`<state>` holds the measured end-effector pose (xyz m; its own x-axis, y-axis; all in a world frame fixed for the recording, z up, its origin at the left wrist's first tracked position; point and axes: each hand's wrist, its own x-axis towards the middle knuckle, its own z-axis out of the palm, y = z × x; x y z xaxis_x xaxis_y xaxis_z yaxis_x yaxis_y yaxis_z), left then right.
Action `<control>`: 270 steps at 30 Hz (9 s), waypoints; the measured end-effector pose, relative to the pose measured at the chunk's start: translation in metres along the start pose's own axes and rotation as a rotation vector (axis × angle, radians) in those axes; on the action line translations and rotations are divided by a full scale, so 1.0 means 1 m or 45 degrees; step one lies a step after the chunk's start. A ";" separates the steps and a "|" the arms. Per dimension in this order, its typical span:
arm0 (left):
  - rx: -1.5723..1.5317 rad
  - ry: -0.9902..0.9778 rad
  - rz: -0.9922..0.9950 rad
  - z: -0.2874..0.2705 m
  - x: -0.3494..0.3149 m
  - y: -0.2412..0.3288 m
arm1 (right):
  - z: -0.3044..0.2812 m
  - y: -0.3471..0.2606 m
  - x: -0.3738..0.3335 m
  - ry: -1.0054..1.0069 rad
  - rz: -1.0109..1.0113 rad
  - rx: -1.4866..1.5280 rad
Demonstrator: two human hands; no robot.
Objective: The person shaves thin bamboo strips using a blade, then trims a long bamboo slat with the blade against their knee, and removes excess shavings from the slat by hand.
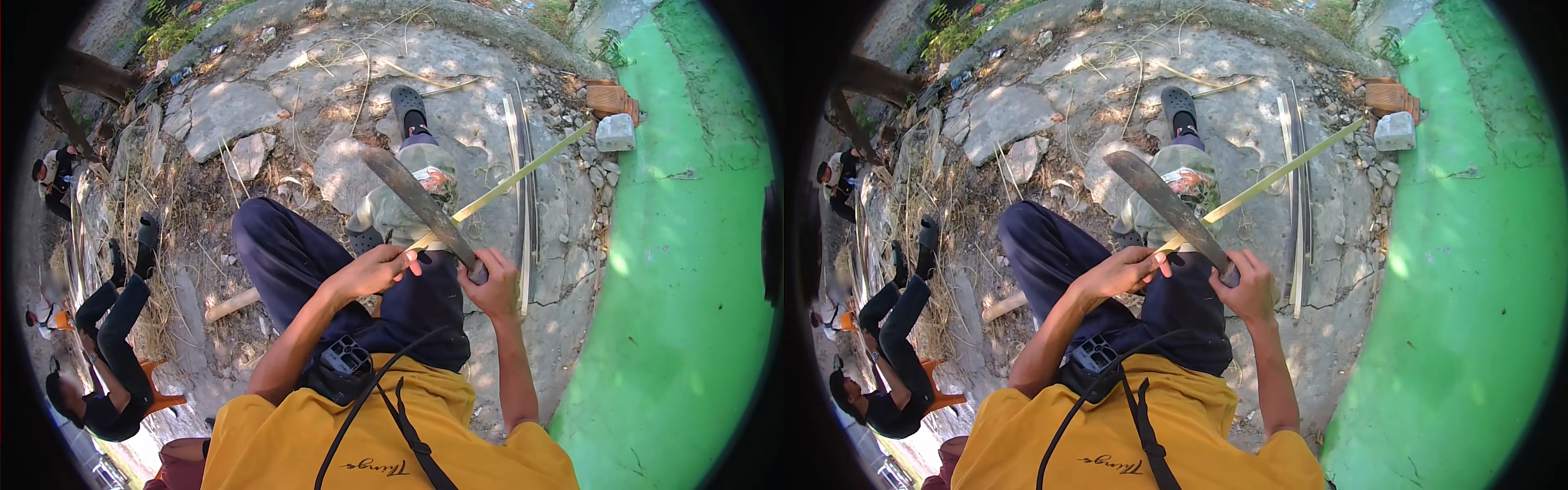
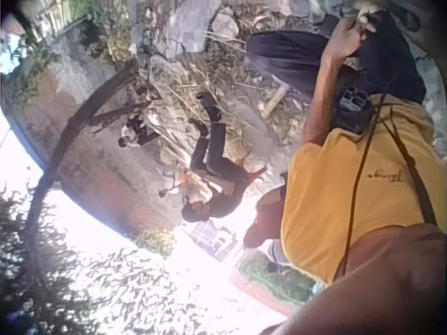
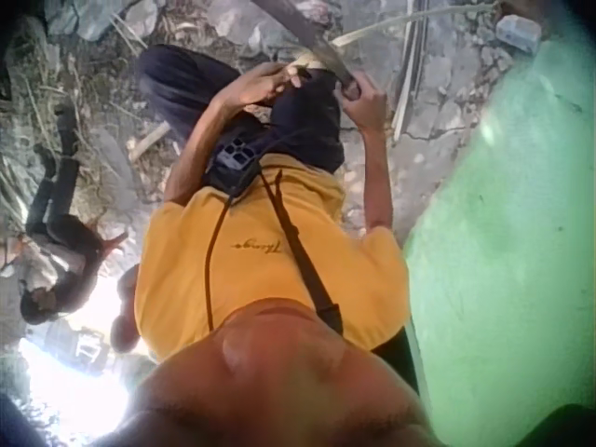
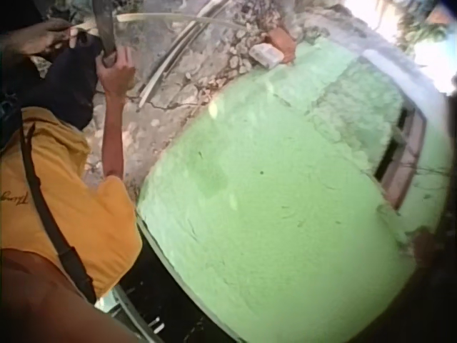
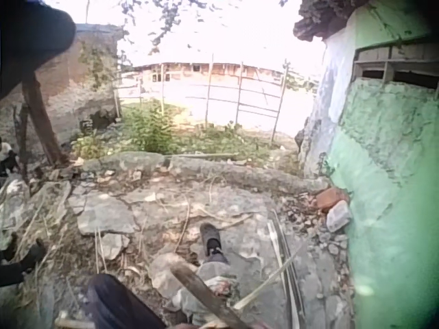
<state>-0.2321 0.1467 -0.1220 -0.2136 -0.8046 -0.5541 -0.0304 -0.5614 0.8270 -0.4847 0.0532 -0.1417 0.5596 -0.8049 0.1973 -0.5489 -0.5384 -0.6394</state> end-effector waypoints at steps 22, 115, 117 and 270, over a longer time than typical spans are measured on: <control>-0.465 -0.022 -0.074 -0.012 0.010 0.001 | 0.018 -0.009 0.040 -0.282 0.137 -0.004; 0.481 0.633 0.119 0.002 -0.039 -0.028 | 0.057 -0.045 0.052 -0.303 0.348 -0.238; 0.450 0.615 0.116 -0.001 -0.040 -0.029 | 0.056 -0.047 0.052 -0.296 0.338 -0.245; -0.330 -0.061 -0.157 -0.034 -0.008 -0.033 | 0.054 -0.019 0.046 -0.351 0.238 -0.106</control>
<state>-0.1965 0.1653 -0.1475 -0.2701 -0.7206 -0.6386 0.1901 -0.6901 0.6983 -0.4149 0.0404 -0.1609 0.5850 -0.8000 -0.1329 -0.7001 -0.4155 -0.5807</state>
